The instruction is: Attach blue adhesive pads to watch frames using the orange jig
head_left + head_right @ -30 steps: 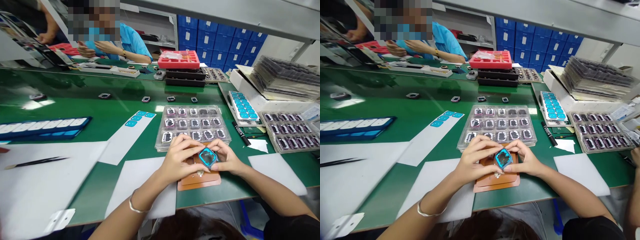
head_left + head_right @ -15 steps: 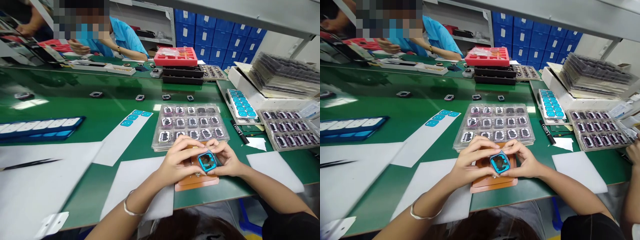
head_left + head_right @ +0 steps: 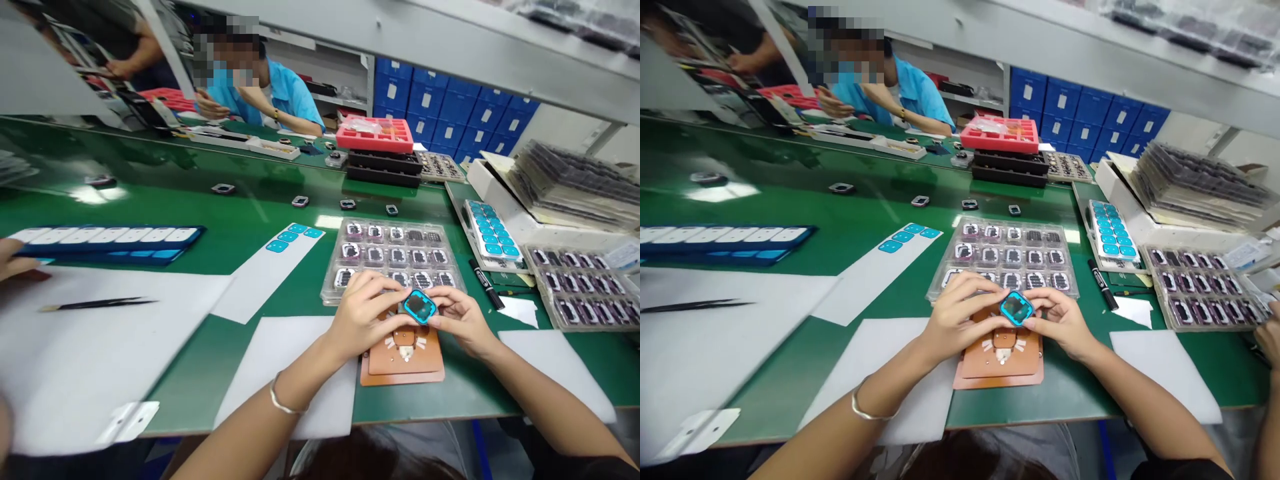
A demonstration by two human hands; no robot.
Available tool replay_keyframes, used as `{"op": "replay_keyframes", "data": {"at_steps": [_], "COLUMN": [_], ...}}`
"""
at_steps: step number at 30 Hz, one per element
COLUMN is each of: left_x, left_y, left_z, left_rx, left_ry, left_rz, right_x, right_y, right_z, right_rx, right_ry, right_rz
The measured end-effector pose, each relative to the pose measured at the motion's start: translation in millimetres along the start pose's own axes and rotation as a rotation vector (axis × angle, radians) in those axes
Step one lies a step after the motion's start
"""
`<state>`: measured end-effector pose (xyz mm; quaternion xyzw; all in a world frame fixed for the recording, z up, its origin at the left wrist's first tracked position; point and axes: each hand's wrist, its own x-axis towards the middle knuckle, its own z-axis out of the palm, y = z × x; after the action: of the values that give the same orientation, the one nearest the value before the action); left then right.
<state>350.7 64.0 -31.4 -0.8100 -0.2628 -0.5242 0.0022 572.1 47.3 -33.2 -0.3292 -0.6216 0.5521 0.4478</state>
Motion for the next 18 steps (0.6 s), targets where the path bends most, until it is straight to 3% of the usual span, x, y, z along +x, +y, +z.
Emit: {"op": "replay_keyframes", "data": {"at_steps": [3,6,9,13,18], "left_x": [3.3,7.8,5.2,-7.3,-14.5], "left_y": [-22.9,-53.9,-81.2,-103.8,-112.2], "left_z": [-9.2,-32.1,-54.2,-61.3,-54.2], "left_rx": [0.148,0.449,0.683,0.765,0.764], "left_ry": [-0.028,-0.114,-0.179,-0.210,-0.310], "left_rz": [-0.095,-0.548,-0.953,-1.126,-1.208], "right_x": [27.5,81.1,142.5,201.2,232.2], "right_y": [-0.2,-4.7,-12.5,-16.3,-6.9], "right_z": [-23.8,-56.8,-84.9,-109.3,-122.4], "right_rx": [-0.237,-0.795,-1.073,-1.321,-1.525], "right_ry": [0.059,0.138,0.190,0.250,0.265], "right_rz": [-0.011,-0.142,-0.149,-0.026,0.167]}}
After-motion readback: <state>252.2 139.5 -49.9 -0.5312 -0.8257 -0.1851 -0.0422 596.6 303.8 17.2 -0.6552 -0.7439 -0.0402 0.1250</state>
